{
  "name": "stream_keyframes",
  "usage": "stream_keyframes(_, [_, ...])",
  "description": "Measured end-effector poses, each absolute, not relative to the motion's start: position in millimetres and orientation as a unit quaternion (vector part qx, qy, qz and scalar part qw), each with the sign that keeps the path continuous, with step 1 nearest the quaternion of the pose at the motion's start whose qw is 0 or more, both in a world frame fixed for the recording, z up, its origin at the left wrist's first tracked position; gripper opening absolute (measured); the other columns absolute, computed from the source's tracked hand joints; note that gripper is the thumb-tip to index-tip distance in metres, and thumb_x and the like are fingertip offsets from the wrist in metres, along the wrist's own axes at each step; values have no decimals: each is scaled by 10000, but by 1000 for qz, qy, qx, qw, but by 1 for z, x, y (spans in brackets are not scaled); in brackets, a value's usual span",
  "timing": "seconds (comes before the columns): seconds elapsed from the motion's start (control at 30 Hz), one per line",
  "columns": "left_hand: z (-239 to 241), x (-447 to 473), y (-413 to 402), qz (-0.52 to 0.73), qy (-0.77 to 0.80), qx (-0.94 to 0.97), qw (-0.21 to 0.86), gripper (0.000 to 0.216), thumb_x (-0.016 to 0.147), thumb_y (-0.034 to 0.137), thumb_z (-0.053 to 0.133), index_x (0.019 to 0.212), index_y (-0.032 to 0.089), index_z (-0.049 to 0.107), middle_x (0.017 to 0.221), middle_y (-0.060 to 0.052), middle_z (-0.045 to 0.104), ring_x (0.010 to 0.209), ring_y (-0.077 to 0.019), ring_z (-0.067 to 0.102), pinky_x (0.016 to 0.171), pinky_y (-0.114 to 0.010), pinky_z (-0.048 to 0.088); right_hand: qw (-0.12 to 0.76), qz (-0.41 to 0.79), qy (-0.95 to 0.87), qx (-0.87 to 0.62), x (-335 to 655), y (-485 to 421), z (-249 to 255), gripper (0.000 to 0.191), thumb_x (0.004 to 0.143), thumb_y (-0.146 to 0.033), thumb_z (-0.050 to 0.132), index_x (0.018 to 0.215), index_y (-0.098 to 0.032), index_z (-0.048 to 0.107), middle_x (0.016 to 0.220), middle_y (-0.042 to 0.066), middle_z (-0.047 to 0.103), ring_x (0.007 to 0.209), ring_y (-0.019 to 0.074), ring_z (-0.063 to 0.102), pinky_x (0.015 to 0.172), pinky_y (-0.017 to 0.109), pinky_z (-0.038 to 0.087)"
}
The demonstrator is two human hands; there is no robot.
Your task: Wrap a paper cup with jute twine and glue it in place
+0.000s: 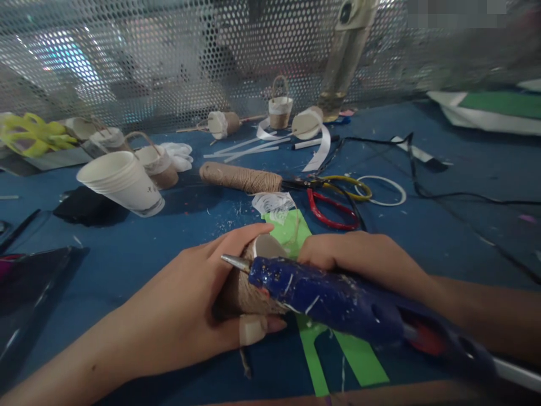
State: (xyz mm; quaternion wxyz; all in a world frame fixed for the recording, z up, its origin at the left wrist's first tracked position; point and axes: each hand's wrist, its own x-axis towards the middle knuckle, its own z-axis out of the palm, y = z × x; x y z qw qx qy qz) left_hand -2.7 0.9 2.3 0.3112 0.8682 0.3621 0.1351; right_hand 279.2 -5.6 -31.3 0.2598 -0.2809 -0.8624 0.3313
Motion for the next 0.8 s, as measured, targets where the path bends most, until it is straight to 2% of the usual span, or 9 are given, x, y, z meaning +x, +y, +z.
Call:
stream_keyframes(0.23, [7, 2, -2, 147, 391, 850, 321, 789, 883, 555, 832, 1558, 349, 480, 1361, -56, 768, 1235, -361, 742, 1069, -486, 590, 287, 334, -861, -256, 279, -5, -35, 244, 968, -425, 688, 942, -262, 509, 923, 5, 702, 798, 171, 645, 722, 289, 503])
stream_keyframes(0.5, [8, 3, -2, 145, 391, 848, 328, 780, 875, 533, 843, 1542, 366, 475, 1358, -30, 759, 1229, -341, 739, 1099, -494, 571, 291, 319, -867, -249, 279, -4, -36, 243, 921, -347, 710, 958, -273, 481, 907, -17, 689, 779, 173, 647, 686, 286, 448])
stream_keyframes(0.67, [8, 3, -2, 148, 390, 848, 328, 783, 871, 539, 845, 1536, 364, 469, 1362, -44, 761, 1260, -363, 726, 1097, -512, 568, 291, 310, -869, -253, 278, -5, -36, 248, 923, -349, 716, 955, -266, 484, 912, -14, 694, 786, 174, 656, 693, 283, 453])
stream_keyframes(0.8, [4, 0, -1, 149, 380, 855, 319, 759, 894, 515, 835, 1538, 394, 451, 1341, -13, 770, 1227, -336, 746, 1061, -483, 587, 291, 313, -867, -257, 279, -6, -37, 223, 941, -357, 696, 979, -269, 495, 929, -15, 693, 809, 178, 658, 711, 283, 461])
